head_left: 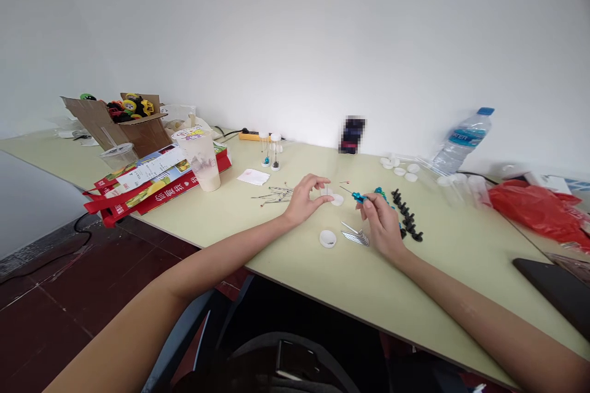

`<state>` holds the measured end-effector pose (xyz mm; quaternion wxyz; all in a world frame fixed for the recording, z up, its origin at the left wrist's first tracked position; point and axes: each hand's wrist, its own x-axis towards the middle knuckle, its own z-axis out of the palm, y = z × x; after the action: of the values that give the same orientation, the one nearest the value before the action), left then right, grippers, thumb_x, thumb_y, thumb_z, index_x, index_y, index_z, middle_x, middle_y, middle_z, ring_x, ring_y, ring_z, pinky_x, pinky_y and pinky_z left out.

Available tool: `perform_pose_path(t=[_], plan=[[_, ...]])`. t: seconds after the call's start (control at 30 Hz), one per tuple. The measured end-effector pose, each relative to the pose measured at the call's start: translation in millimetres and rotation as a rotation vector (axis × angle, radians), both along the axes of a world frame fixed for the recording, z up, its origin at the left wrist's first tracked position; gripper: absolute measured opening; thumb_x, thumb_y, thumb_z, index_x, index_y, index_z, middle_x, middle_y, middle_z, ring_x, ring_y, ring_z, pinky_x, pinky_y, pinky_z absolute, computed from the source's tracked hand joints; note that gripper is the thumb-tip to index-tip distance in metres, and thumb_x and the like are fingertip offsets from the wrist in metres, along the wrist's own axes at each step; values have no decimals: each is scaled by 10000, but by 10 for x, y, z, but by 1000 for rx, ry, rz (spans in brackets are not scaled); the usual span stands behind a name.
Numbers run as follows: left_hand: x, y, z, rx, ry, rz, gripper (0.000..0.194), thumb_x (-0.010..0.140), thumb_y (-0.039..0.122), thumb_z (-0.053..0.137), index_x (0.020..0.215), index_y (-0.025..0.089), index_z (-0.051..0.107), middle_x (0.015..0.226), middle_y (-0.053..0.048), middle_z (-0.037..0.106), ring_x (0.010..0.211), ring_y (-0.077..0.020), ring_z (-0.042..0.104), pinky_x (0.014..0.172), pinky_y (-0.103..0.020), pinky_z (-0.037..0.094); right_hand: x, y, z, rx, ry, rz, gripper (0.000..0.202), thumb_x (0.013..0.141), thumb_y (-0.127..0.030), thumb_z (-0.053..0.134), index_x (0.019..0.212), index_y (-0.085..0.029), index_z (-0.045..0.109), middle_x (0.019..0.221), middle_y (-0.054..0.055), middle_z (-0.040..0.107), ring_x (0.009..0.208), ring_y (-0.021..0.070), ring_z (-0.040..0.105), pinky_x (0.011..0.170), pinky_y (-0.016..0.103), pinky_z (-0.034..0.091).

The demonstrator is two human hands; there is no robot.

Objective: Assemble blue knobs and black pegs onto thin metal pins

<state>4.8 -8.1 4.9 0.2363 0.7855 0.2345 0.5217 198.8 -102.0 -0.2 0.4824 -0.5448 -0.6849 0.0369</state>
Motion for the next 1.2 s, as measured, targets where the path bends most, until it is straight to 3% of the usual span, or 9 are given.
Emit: perform_pose_path(t=[0.1, 0.3, 0.57, 0.8, 1.0, 1.2], plan=[[44, 0, -26, -186, -34, -194, 358, 720, 361, 732, 1029, 186, 685, 854, -31, 638, 793, -142, 555, 743, -287, 418, -3, -13, 0, 11, -29, 54, 289, 990, -379, 321, 880, -212, 529, 668, 1, 519, 637, 165, 509, 624, 301, 384], [100, -124, -33, -425, -76, -446, 353, 630, 327, 794, 926, 146, 728, 863, -59, 701, 811, -153, 595, 806, -315, 429, -31, -46, -7, 22, -150, 122, 242, 990, -362, 330, 966, -220, 526, 718, 15, 548, 650, 171, 519, 619, 300, 400], [104, -98, -57, -568, -173, -543, 269, 634, 355, 784, 726, 120, 692, 885, -75, 690, 864, -169, 618, 855, -347, 466, -51, -33, 7, -47, -277, 165, 225, 970, -371, 391, 916, -219, 549, 741, 13, 597, 617, 152, 531, 580, 279, 407], [128, -132, -55, -484, -145, -549, 256, 646, 334, 781, 738, 126, 664, 860, -41, 643, 791, -125, 580, 814, -311, 448, -74, -51, 40, -98, -333, 195, 285, 985, -375, 337, 804, -219, 491, 670, 4, 540, 584, 155, 495, 565, 278, 378], [113, -116, -54, -599, -146, -676, 302, 672, 360, 765, 832, 132, 649, 842, -36, 622, 815, -134, 569, 822, -320, 433, -94, -52, 60, -129, -372, 213, 300, 983, -378, 340, 757, -223, 460, 644, -6, 526, 566, 149, 478, 550, 275, 375], [117, -93, -58, -628, -167, -652, 309, 658, 361, 771, 790, 131, 612, 812, -15, 609, 801, -121, 559, 814, -307, 417, -102, -43, 47, -120, -350, 142, 262, 971, -392, 374, 823, -221, 508, 661, -1, 556, 578, 158, 505, 564, 285, 388]])
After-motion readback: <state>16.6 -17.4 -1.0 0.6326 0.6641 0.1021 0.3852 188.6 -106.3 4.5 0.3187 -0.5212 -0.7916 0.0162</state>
